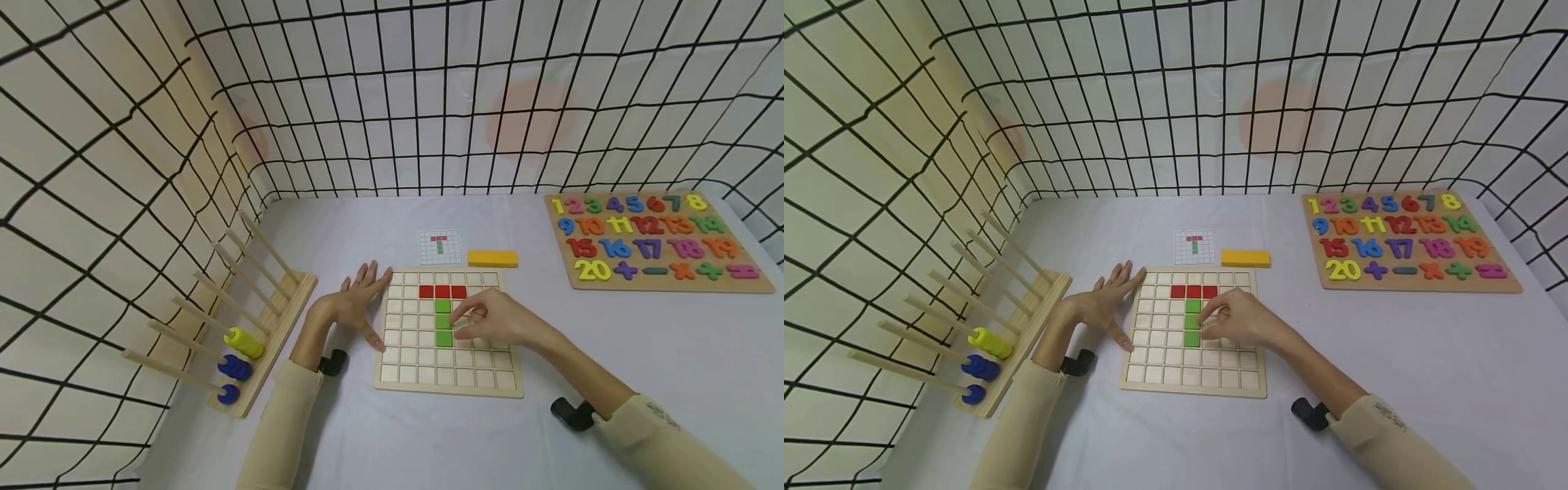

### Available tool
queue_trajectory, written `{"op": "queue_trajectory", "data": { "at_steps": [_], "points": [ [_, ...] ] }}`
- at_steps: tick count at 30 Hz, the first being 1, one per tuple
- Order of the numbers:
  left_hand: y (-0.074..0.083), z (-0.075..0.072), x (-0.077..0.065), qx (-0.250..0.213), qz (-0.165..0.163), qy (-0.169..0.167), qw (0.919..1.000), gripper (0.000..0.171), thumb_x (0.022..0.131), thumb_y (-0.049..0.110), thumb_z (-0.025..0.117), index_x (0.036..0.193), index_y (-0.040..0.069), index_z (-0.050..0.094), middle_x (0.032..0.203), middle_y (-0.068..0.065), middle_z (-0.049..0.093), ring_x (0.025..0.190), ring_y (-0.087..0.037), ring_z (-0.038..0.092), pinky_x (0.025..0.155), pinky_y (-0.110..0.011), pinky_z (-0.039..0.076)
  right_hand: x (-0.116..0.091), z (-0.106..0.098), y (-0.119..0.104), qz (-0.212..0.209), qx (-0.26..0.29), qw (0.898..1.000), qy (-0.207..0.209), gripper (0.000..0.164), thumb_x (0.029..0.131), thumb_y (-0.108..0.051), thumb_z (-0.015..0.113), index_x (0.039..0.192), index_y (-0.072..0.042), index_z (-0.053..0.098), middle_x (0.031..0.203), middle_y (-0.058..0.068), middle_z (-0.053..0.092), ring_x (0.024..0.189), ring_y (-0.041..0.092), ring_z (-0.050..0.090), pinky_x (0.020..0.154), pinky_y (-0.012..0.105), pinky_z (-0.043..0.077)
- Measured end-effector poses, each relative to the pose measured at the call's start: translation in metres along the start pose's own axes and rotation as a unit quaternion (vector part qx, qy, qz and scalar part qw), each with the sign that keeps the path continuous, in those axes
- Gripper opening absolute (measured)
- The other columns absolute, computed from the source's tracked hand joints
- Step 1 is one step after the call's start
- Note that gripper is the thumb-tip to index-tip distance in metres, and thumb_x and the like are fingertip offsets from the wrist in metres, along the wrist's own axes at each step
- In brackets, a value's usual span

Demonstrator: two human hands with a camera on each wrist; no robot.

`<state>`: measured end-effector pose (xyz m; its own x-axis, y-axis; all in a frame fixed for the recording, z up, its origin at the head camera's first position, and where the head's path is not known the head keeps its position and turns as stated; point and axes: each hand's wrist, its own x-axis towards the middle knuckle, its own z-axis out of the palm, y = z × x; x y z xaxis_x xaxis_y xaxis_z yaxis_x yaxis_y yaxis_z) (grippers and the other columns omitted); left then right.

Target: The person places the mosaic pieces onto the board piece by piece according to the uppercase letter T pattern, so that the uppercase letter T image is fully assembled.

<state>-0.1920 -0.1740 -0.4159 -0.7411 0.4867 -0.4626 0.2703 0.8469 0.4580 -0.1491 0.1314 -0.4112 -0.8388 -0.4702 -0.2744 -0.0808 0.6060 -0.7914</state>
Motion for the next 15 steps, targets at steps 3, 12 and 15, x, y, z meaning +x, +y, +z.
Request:
{"op": "queue_trajectory", "data": {
  "at_steps": [3, 12, 15],
  "points": [
    [0.000, 0.000, 0.001, -0.001, 0.002, -0.001, 1.0000, 0.151, 0.064, 0.041, 0.099, 0.167, 0.021, -0.008, 0.170, -0.015, -0.026, 0.159, -0.031, -0.027, 0.130, -0.059, -0.012, -0.003, -0.006, 0.002, -0.001, 0.000, 1.000, 0.002, 0.031, 0.085, -0.022, 0.084, 0.112, -0.006, 0.078, 0.058, -0.004, 0.041, 0.057, 0.013, 0.038, 0.051, 0.021, 0.025],
    [0.001, 0.000, 0.001, 0.001, 0.004, 0.000, 1.0000, 0.150, 0.064, 0.041, 0.099, 0.167, 0.020, -0.008, 0.170, -0.016, -0.026, 0.159, -0.033, -0.026, 0.129, -0.060, -0.012, -0.010, -0.023, 0.009, 0.020, -0.007, 1.000, 0.017, 0.032, 0.089, -0.028, 0.081, 0.115, -0.008, 0.077, 0.062, -0.002, 0.040, 0.065, 0.017, 0.042, 0.058, 0.026, 0.028],
    [-0.001, -0.001, 0.000, 0.002, 0.004, 0.001, 1.0000, 0.149, 0.065, 0.041, 0.099, 0.167, 0.020, -0.007, 0.170, -0.016, -0.026, 0.159, -0.033, -0.025, 0.129, -0.060, -0.011, -0.012, -0.028, 0.012, 0.029, -0.014, 0.999, 0.025, 0.033, 0.092, -0.031, 0.078, 0.117, -0.009, 0.076, 0.067, -0.001, 0.045, 0.071, 0.019, 0.045, 0.059, 0.026, 0.031]
  ]
}}
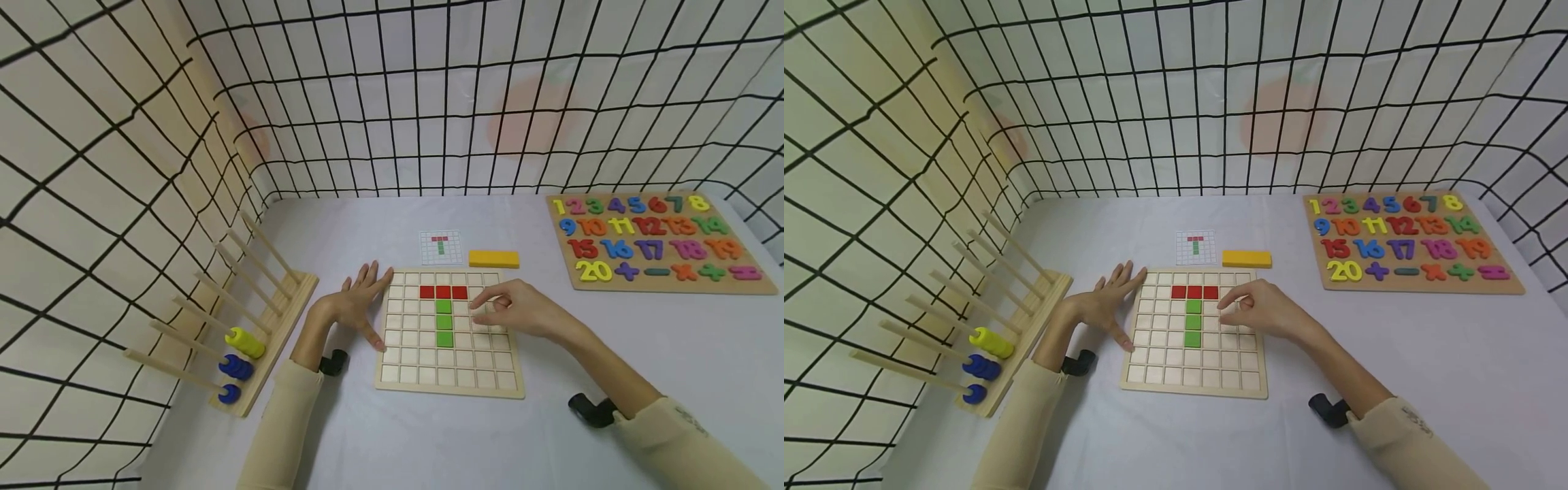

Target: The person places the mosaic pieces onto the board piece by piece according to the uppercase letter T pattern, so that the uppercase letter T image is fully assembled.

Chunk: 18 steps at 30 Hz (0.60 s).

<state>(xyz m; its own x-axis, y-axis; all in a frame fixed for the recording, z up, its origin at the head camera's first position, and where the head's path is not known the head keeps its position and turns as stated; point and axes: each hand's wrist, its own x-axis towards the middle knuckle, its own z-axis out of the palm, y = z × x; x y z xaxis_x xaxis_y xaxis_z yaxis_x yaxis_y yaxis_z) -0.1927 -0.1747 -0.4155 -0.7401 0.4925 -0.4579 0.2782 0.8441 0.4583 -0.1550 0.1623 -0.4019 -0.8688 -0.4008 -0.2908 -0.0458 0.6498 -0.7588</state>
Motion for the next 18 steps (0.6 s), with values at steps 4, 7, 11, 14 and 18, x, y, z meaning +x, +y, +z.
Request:
{"op": "queue_trajectory", "data": {
  "at_steps": [4, 7, 11, 14, 18],
  "points": [
    [0.000, -0.003, -0.001, -0.010, -0.004, 0.003, 0.9999, 0.140, 0.071, 0.042, 0.095, 0.167, 0.018, -0.005, 0.171, -0.016, -0.023, 0.160, -0.033, -0.023, 0.130, -0.060, -0.009, -0.004, -0.009, 0.005, 0.011, -0.023, 1.000, 0.014, 0.034, 0.097, -0.036, 0.072, 0.120, -0.012, 0.076, 0.091, 0.006, 0.062, 0.091, 0.022, 0.049, 0.068, 0.030, 0.036],
    [0.000, -0.006, 0.000, -0.017, -0.003, 0.012, 0.9998, 0.130, 0.080, 0.046, 0.088, 0.168, 0.016, -0.003, 0.172, -0.017, -0.021, 0.161, -0.033, -0.020, 0.130, -0.061, -0.005, -0.007, -0.017, 0.010, 0.019, -0.039, 0.999, 0.030, 0.038, 0.099, -0.039, 0.069, 0.124, -0.012, 0.075, 0.104, 0.012, 0.062, 0.094, 0.024, 0.048, 0.068, 0.031, 0.037],
    [-0.001, -0.009, 0.000, -0.043, 0.023, 0.049, 0.9976, 0.114, 0.094, 0.049, 0.073, 0.167, 0.012, -0.006, 0.173, -0.017, -0.019, 0.161, -0.035, -0.018, 0.130, -0.062, -0.003, -0.010, -0.027, 0.014, 0.029, -0.050, 0.997, 0.050, 0.049, 0.101, -0.046, 0.063, 0.133, -0.009, 0.068, 0.099, 0.014, 0.062, 0.086, 0.023, 0.053, 0.063, 0.029, 0.040],
    [0.002, -0.012, -0.004, -0.069, 0.044, 0.092, 0.9925, 0.100, 0.102, 0.049, 0.060, 0.167, 0.012, -0.005, 0.173, -0.015, -0.019, 0.161, -0.034, -0.020, 0.129, -0.062, -0.008, -0.012, -0.034, 0.015, 0.027, -0.046, 0.997, 0.063, 0.058, 0.103, -0.052, 0.057, 0.138, -0.007, 0.062, 0.095, 0.014, 0.066, 0.073, 0.021, 0.056, 0.058, 0.027, 0.042],
    [0.010, -0.015, -0.007, -0.055, 0.037, 0.144, 0.9873, 0.084, 0.107, 0.051, 0.046, 0.168, 0.016, -0.002, 0.173, -0.012, -0.021, 0.160, -0.032, -0.022, 0.127, -0.066, -0.011, -0.013, -0.042, 0.015, 0.019, -0.041, 0.994, 0.096, 0.066, 0.106, -0.057, 0.048, 0.144, -0.003, 0.053, 0.100, 0.021, 0.069, 0.069, 0.026, 0.062, 0.056, 0.030, 0.050]
  ]
}}
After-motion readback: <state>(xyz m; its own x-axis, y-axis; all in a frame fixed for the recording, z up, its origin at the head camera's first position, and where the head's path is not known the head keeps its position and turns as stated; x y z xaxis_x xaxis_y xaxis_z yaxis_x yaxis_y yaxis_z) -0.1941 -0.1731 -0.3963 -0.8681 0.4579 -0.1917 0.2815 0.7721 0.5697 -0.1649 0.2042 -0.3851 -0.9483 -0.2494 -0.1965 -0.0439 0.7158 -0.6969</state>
